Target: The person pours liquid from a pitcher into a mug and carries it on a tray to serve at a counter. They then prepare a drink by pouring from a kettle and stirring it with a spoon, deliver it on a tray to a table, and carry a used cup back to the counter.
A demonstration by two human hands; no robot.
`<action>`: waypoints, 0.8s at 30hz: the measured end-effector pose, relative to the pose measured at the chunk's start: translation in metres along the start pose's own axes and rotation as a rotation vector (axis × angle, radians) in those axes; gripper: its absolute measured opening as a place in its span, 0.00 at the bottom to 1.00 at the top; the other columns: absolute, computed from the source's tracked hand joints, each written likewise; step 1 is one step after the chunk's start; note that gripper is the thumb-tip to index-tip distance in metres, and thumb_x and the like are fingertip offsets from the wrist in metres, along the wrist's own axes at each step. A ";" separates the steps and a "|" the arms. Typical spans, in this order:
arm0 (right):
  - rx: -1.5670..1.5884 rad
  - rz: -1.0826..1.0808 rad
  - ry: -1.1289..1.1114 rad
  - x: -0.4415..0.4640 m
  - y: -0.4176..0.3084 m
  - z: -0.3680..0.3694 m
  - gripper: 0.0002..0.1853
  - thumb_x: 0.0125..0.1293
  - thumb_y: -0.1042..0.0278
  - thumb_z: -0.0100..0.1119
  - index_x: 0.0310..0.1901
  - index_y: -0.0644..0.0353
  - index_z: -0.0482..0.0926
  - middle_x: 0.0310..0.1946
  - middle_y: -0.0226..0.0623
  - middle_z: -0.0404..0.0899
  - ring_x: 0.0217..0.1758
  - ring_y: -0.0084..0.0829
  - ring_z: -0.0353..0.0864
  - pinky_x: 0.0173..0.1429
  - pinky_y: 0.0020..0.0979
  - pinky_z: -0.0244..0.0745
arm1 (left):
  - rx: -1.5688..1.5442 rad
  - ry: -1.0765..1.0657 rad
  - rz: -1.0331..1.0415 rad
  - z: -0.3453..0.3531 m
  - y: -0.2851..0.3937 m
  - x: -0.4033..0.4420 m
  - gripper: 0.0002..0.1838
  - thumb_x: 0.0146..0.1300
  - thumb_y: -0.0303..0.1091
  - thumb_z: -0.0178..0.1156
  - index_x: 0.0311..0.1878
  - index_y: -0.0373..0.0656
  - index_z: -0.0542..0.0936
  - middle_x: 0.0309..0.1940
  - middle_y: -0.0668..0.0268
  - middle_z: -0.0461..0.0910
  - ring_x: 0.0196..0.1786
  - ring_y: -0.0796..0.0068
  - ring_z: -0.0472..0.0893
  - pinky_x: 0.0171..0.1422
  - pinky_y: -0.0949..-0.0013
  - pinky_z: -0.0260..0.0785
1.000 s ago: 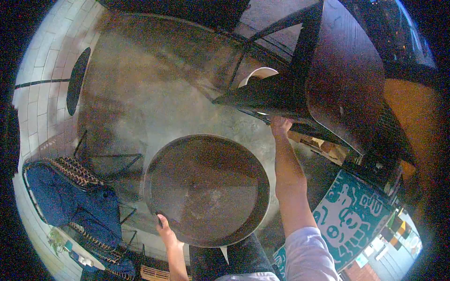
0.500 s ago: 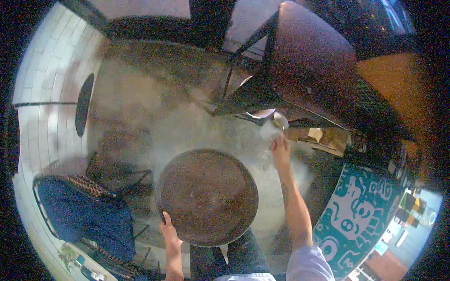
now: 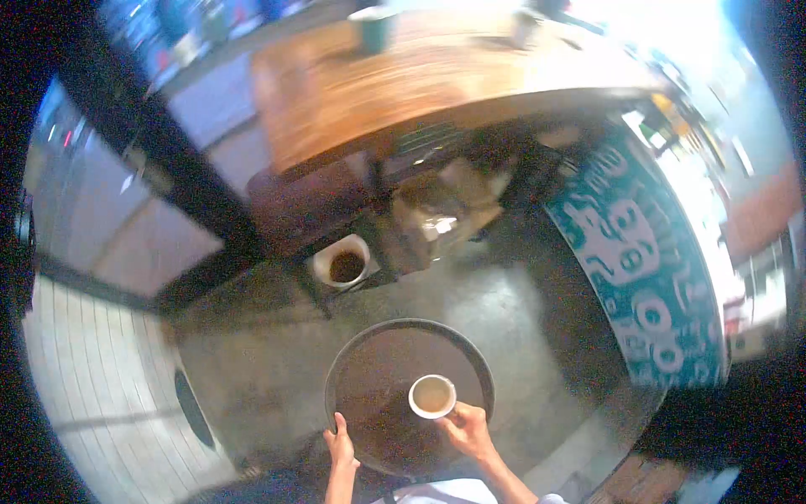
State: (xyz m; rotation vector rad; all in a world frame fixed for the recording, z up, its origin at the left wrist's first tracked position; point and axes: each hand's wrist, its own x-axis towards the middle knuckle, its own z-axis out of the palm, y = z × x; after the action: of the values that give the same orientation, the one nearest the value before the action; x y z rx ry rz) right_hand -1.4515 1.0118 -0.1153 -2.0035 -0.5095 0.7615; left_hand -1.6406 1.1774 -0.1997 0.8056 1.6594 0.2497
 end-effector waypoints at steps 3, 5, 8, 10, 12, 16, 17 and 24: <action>0.097 -0.133 0.133 -0.048 0.000 -0.042 0.09 0.61 0.72 0.71 0.40 0.65 0.84 0.27 0.40 0.81 0.26 0.29 0.78 0.33 0.32 0.73 | 0.091 -0.100 0.027 0.031 0.009 -0.044 0.42 0.70 0.60 0.59 0.69 0.30 0.61 0.67 0.47 0.67 0.65 0.56 0.73 0.66 0.51 0.69; 0.152 -0.145 0.251 -0.075 0.011 -0.073 0.09 0.60 0.71 0.71 0.39 0.66 0.83 0.25 0.41 0.79 0.25 0.30 0.78 0.32 0.33 0.71 | 0.230 -0.217 0.013 0.052 0.021 -0.087 0.57 0.63 0.73 0.57 0.76 0.34 0.49 0.78 0.46 0.51 0.78 0.43 0.55 0.70 0.26 0.55; 0.174 -0.205 0.361 -0.122 0.028 -0.124 0.08 0.59 0.75 0.70 0.32 0.66 0.78 0.22 0.35 0.73 0.22 0.25 0.69 0.29 0.30 0.66 | 0.170 -0.409 0.224 0.080 -0.013 -0.104 0.53 0.65 0.69 0.58 0.75 0.33 0.51 0.76 0.45 0.55 0.76 0.44 0.60 0.68 0.28 0.60; 0.190 -0.253 0.458 -0.150 0.041 -0.163 0.10 0.58 0.75 0.72 0.31 0.66 0.77 0.20 0.36 0.71 0.22 0.27 0.69 0.30 0.32 0.67 | 0.390 -0.301 0.251 0.113 -0.010 -0.164 0.47 0.69 0.63 0.58 0.73 0.32 0.53 0.71 0.45 0.62 0.69 0.46 0.70 0.65 0.36 0.69; 0.230 -0.202 0.466 -0.182 0.066 -0.203 0.12 0.59 0.71 0.74 0.33 0.66 0.77 0.26 0.36 0.75 0.27 0.25 0.73 0.32 0.32 0.69 | 0.156 -0.662 0.264 0.148 -0.027 -0.190 0.42 0.72 0.59 0.57 0.72 0.33 0.56 0.66 0.47 0.68 0.61 0.49 0.78 0.61 0.41 0.75; 0.297 -0.109 0.647 -0.263 0.091 -0.299 0.17 0.60 0.64 0.76 0.42 0.63 0.80 0.39 0.36 0.78 0.34 0.25 0.81 0.39 0.30 0.77 | 0.198 -0.893 0.316 0.224 -0.072 -0.253 0.34 0.74 0.55 0.55 0.67 0.33 0.65 0.61 0.50 0.75 0.58 0.52 0.80 0.59 0.44 0.78; 0.245 -0.101 0.719 -0.285 0.101 -0.319 0.19 0.60 0.60 0.76 0.46 0.62 0.80 0.42 0.36 0.79 0.36 0.27 0.83 0.41 0.30 0.79 | 0.234 -0.928 0.321 0.244 -0.084 -0.267 0.34 0.74 0.55 0.55 0.67 0.33 0.65 0.61 0.50 0.75 0.58 0.52 0.80 0.59 0.44 0.78; -0.081 0.191 1.583 -0.406 0.196 -0.405 0.09 0.61 0.71 0.70 0.36 0.62 0.78 0.38 0.41 0.80 0.43 0.39 0.81 0.49 0.35 0.74 | 0.450 -1.098 0.267 0.365 -0.153 -0.388 0.35 0.74 0.54 0.56 0.68 0.31 0.67 0.61 0.49 0.76 0.56 0.55 0.81 0.60 0.52 0.78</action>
State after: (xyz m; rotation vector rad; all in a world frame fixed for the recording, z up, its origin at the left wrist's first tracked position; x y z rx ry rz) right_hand -1.4572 0.4179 0.0052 -2.0657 0.5938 -0.8318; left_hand -1.3398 0.7274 -0.0805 1.2056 0.5595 -0.3614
